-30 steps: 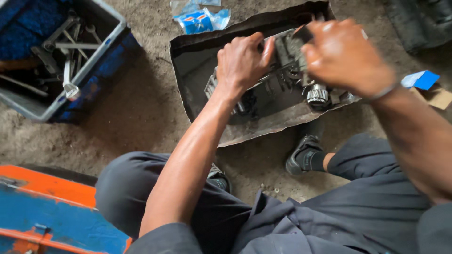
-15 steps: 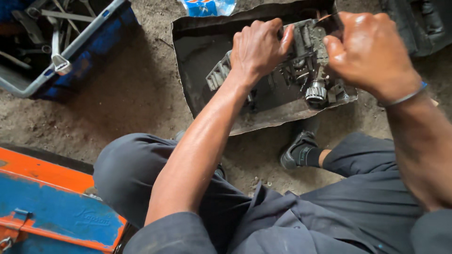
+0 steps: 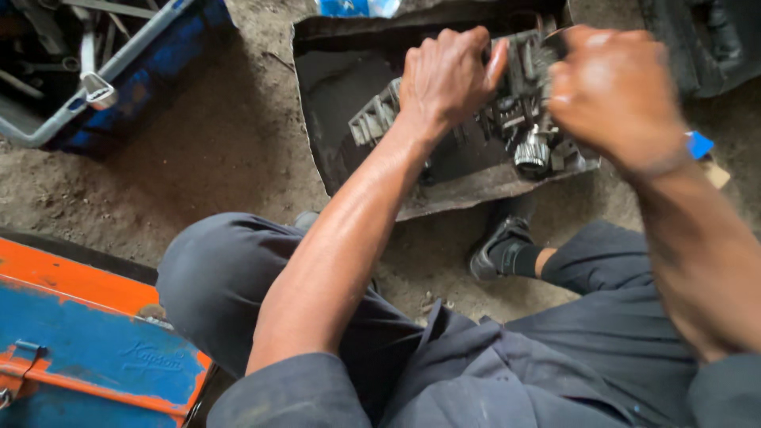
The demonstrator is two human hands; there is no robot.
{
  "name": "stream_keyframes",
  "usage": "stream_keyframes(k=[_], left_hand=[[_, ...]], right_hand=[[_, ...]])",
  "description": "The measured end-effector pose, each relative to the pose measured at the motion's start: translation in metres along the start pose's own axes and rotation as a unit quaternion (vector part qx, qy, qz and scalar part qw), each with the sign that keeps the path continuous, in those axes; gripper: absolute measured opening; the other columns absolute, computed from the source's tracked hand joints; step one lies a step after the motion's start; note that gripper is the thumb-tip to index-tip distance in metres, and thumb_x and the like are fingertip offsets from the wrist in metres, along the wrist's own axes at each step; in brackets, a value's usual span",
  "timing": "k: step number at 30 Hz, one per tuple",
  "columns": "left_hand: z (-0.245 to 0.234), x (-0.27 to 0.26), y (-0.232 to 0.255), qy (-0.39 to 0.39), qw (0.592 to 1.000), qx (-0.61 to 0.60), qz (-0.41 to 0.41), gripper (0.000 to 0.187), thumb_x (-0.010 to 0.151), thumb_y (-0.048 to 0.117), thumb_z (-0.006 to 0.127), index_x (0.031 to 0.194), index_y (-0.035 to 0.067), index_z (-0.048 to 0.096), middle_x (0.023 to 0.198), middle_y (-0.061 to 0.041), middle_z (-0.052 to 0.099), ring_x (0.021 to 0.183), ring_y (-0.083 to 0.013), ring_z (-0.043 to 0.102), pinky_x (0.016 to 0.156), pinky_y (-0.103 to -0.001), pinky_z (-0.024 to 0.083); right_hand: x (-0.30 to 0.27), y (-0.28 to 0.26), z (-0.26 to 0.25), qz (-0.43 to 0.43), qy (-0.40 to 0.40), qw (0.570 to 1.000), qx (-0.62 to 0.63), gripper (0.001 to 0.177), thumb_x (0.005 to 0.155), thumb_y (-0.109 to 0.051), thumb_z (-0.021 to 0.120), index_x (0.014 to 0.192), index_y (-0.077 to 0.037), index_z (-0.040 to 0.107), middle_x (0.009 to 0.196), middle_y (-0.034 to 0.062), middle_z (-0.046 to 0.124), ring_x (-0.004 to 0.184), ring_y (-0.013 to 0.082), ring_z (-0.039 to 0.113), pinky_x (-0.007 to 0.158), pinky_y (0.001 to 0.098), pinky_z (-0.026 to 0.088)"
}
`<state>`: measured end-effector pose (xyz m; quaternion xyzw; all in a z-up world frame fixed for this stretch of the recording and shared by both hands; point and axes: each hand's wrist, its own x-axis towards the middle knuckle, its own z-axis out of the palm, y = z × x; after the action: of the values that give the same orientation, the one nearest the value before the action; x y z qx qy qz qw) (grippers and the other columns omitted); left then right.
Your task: The person scrubs a metal mechanical component with a flat abrasive tool while sitting on the floor. The person holds the part with one hand and rubs the surface with the other, focusing on the cylindrical sections and edges.
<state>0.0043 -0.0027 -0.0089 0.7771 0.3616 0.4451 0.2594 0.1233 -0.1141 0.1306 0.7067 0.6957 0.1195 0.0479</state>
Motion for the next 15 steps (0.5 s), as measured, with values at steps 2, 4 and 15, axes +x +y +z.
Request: stream_keyframes(k=[2,4,15], left_hand=[[0.001,0.001,0.001,-0.002,1.0,0.005,0.004,0.04,0.091,0.046,0.063,0.075,0.01,0.072,0.072,-0.019,0.071,0.068,-0.0407,0.071,0.06,-0.053,0.054],[-0.001,0.005,0.0,-0.011,1.0,0.006,-0.006,0.04,0.092,0.046,0.063,0.076,0.011,0.072,0.073,-0.019,0.071,0.069,-0.0404,0.071,0.062,-0.053,0.054],[0.001,0.002,0.006,-0.058,0.998,0.004,-0.033,0.041,0.093,0.049,0.06,0.079,0.013,0.075,0.074,-0.019,0.073,0.072,-0.0399,0.072,0.064,-0.053,0.054]], right_hand=[[-0.005,0.011,0.01,-0.017,0.009,0.999,-0.026,0.023,0.098,-0.02,0.064,0.094,0.002,0.068,0.079,0.0253,0.069,0.077,0.0442,0.069,0.074,0.0523,0.056],[-0.002,0.022,0.015,-0.016,-0.006,1.0,-0.001,0.024,0.096,-0.019,0.064,0.096,0.005,0.068,0.079,0.0286,0.068,0.072,0.0464,0.068,0.07,0.0533,0.056],[-0.011,0.021,0.009,-0.017,-0.022,0.998,-0.049,0.025,0.097,-0.021,0.063,0.09,0.004,0.066,0.076,0.0266,0.067,0.066,0.0447,0.067,0.062,0.0539,0.055]])
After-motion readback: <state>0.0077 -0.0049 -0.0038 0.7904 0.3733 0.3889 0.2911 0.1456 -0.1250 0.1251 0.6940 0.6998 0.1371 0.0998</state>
